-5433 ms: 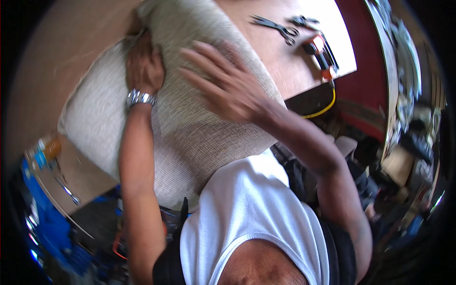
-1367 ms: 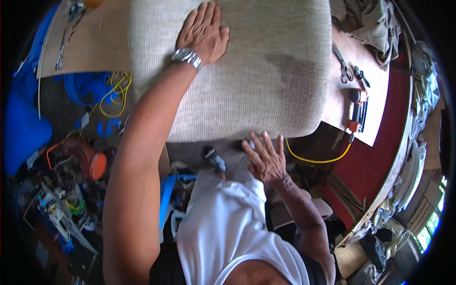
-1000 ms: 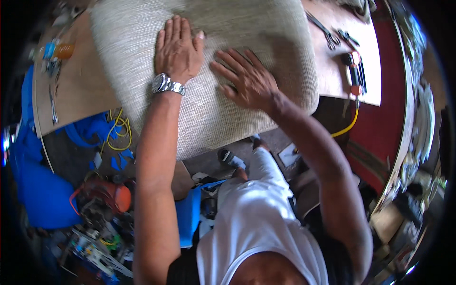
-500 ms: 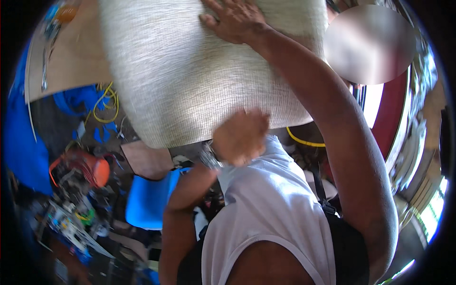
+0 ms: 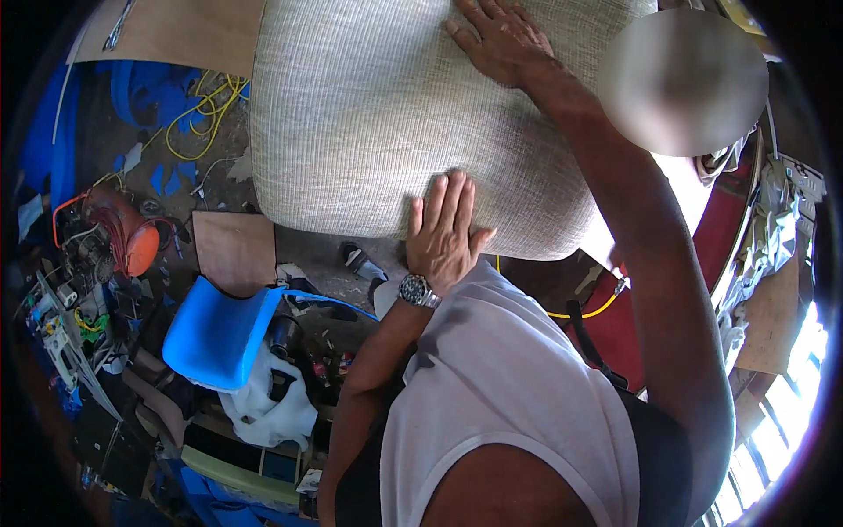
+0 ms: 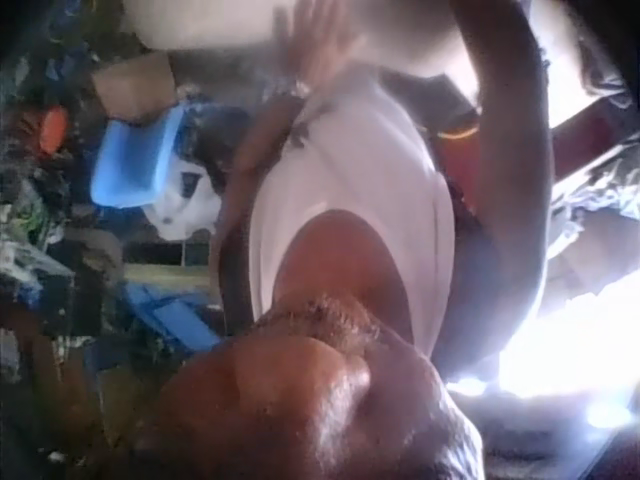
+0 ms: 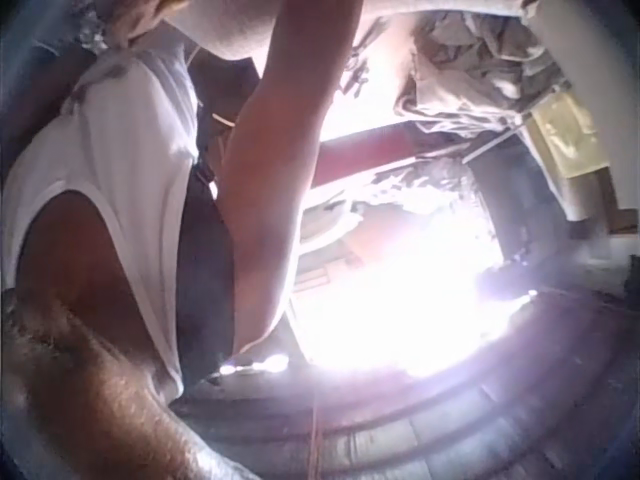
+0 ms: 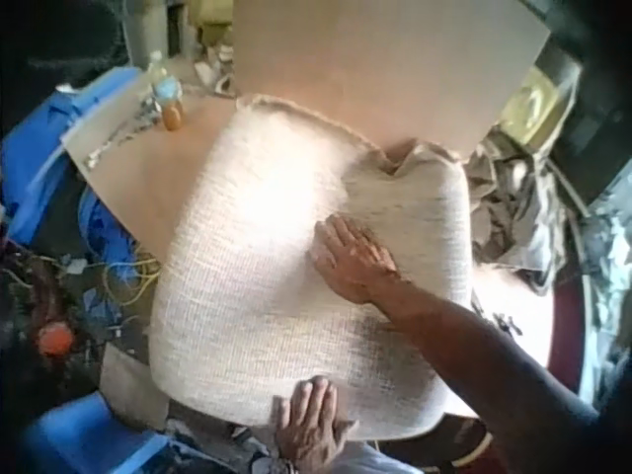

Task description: The person smooths and adjusts a piece of light-colored fabric over a curved wooden furniture component. They use scissors to trim the excess fabric along the edges and then use a staple gun to secure the fabric to the wood.

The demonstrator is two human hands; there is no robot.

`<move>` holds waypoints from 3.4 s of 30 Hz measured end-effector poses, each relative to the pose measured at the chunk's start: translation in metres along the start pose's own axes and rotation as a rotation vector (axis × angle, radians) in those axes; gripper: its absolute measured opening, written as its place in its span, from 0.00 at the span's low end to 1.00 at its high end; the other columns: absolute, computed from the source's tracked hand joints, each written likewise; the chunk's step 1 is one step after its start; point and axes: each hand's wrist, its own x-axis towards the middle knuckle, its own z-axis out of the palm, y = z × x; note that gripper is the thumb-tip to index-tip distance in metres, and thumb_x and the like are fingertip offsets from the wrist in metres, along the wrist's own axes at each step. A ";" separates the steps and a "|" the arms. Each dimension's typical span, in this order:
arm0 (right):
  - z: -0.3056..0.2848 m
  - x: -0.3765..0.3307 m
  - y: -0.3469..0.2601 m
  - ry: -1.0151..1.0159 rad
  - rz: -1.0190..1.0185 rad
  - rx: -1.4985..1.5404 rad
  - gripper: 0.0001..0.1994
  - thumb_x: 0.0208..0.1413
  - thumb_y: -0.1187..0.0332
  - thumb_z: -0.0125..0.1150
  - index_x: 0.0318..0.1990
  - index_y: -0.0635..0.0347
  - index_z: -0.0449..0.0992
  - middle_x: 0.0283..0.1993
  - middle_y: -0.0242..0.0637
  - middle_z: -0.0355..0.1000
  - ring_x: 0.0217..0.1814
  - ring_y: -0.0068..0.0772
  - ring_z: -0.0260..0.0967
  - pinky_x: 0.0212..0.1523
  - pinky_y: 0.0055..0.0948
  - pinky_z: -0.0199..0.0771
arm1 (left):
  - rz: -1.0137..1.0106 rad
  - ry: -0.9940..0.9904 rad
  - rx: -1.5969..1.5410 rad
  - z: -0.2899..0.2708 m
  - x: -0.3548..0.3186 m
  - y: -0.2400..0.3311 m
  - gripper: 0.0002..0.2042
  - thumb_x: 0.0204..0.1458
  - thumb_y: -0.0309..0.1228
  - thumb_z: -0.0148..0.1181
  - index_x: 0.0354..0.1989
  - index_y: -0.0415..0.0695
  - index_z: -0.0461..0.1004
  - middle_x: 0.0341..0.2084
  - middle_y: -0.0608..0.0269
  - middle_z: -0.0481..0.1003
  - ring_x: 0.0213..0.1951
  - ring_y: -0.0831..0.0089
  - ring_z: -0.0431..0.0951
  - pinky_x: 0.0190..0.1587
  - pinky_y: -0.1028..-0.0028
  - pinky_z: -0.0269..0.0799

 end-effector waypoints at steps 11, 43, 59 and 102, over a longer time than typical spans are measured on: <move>0.030 0.011 0.012 0.125 0.012 0.265 0.33 0.70 0.36 0.25 0.76 0.35 0.56 0.83 0.29 0.45 0.84 0.36 0.42 0.84 0.47 0.37 | 0.091 -0.008 0.205 -0.021 0.177 -0.035 0.43 0.63 0.64 0.42 0.72 0.34 0.59 0.73 0.45 0.59 0.75 0.50 0.54 0.75 0.46 0.45; 0.003 0.059 0.040 0.190 0.261 0.057 0.38 0.70 0.46 0.37 0.77 0.67 0.47 0.83 0.46 0.39 0.86 0.45 0.30 0.83 0.43 0.24 | 0.315 -0.245 0.137 -0.056 0.253 -0.080 0.41 0.66 0.60 0.37 0.75 0.34 0.53 0.76 0.43 0.52 0.78 0.51 0.47 0.78 0.52 0.40; 0.025 0.093 0.006 0.427 0.222 0.656 0.34 0.64 0.65 0.47 0.74 0.76 0.52 0.81 0.57 0.43 0.85 0.52 0.36 0.83 0.47 0.30 | 0.339 -0.106 0.550 -0.046 0.433 -0.151 0.21 0.64 0.39 0.52 0.59 0.36 0.73 0.56 0.45 0.76 0.61 0.53 0.72 0.72 0.54 0.55; 0.433 -0.818 -0.464 2.886 2.849 0.745 0.28 0.62 0.42 0.57 0.46 0.62 0.81 0.49 0.59 0.78 0.58 0.58 0.75 0.59 0.50 0.73 | 1.612 -1.321 -0.079 0.138 -0.320 0.398 0.34 0.61 0.41 0.64 0.68 0.35 0.58 0.59 0.39 0.72 0.59 0.47 0.73 0.62 0.57 0.67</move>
